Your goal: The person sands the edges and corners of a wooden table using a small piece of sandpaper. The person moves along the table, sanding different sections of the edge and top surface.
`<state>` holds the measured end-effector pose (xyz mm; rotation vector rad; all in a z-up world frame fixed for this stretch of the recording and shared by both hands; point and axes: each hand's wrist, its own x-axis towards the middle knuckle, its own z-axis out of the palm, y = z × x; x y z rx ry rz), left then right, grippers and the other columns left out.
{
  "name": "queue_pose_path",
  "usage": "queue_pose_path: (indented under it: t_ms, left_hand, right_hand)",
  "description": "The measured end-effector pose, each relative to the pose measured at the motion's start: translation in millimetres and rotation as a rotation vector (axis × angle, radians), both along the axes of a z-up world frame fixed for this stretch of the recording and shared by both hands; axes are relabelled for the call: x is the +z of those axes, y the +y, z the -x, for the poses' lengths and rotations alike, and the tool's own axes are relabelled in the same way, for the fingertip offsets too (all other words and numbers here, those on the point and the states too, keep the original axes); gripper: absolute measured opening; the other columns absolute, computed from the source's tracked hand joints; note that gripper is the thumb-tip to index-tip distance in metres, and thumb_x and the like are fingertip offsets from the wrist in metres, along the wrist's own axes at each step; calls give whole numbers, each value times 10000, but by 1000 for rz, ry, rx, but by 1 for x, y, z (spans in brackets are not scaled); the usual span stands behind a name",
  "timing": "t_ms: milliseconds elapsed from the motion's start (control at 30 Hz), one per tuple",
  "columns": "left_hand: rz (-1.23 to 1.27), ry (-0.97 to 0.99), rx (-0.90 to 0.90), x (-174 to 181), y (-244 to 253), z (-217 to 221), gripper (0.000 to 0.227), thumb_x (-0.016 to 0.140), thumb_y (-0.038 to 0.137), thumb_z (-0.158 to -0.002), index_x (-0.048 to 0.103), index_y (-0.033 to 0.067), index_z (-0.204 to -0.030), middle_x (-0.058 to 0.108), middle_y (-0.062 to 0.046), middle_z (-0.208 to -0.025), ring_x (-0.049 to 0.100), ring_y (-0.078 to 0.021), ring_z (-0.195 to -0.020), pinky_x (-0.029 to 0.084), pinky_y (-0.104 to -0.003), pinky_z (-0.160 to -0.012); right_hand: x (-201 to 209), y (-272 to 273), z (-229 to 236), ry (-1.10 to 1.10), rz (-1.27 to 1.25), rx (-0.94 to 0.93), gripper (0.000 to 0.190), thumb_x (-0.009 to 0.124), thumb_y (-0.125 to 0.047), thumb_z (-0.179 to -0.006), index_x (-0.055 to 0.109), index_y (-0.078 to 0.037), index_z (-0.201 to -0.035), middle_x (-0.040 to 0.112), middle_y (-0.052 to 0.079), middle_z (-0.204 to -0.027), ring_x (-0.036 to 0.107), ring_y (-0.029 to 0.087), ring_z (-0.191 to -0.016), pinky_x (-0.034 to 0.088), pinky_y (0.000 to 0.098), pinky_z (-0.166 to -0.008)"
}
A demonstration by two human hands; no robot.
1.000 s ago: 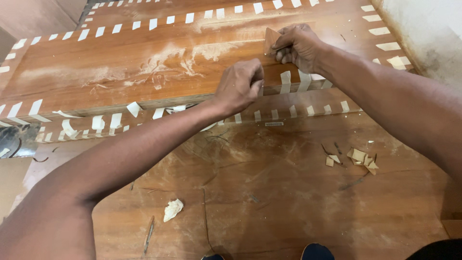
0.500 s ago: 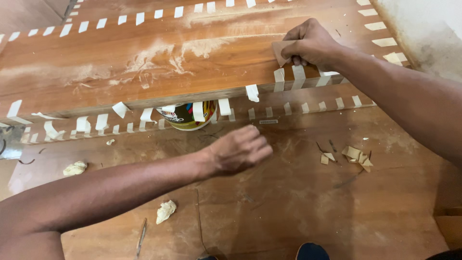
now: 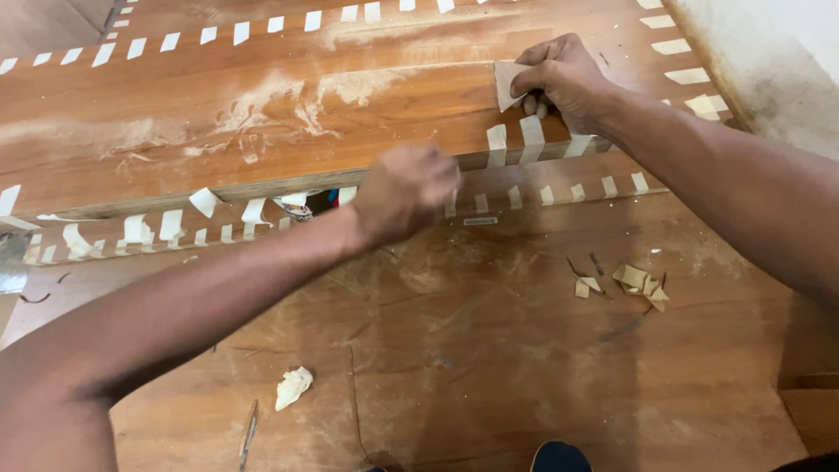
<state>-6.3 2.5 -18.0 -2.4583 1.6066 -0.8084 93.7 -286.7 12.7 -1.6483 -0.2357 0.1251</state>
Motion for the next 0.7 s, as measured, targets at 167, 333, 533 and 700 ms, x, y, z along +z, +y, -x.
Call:
queue_pose_path:
  t_ms: [167, 333, 533, 700]
  left_hand:
    - [-117, -241, -65, -10, 8, 34, 384, 589, 332, -970, 738, 34, -1160, 632, -151, -1338, 630, -258, -1101, 551, -385, -781]
    - [147, -506, -515, 14, 2, 44, 418, 531, 477, -1105, 506, 213, -1428, 471, -93, -1339, 510, -257, -1240, 480, -497, -1010]
    - [231, -24, -151, 21, -26, 27, 374, 659, 423, -1057, 510, 104, -1184, 528, -141, -1176, 525, -312, -1128, 487, -481, -950]
    - [422, 339, 248, 27, -43, -39, 718, 850, 286, -727, 435, 43, -1260, 458, -149, -1186, 483, -277, -1121, 514, -423, -965]
  right_hand:
    - [4, 3, 9, -55, 158, 74, 132, 702, 19, -802, 718, 64, -925, 681, 74, -675, 567, 77, -477, 389, 218, -388]
    - [10, 7, 14, -100, 216, 36, 92, 695, 10, -786, 728, 56, -859, 661, 88, -647, 540, 76, -465, 365, 230, -380]
    - [14, 9, 21, -147, 277, 90, 118, 689, 9, -795, 742, 67, -884, 662, 85, -654, 530, 76, -474, 383, 235, -406]
    - [16, 8, 15, -76, 349, 136, 160, 672, 15, -784, 752, 58, -916, 707, 80, -665, 555, 82, -464, 442, 237, -417]
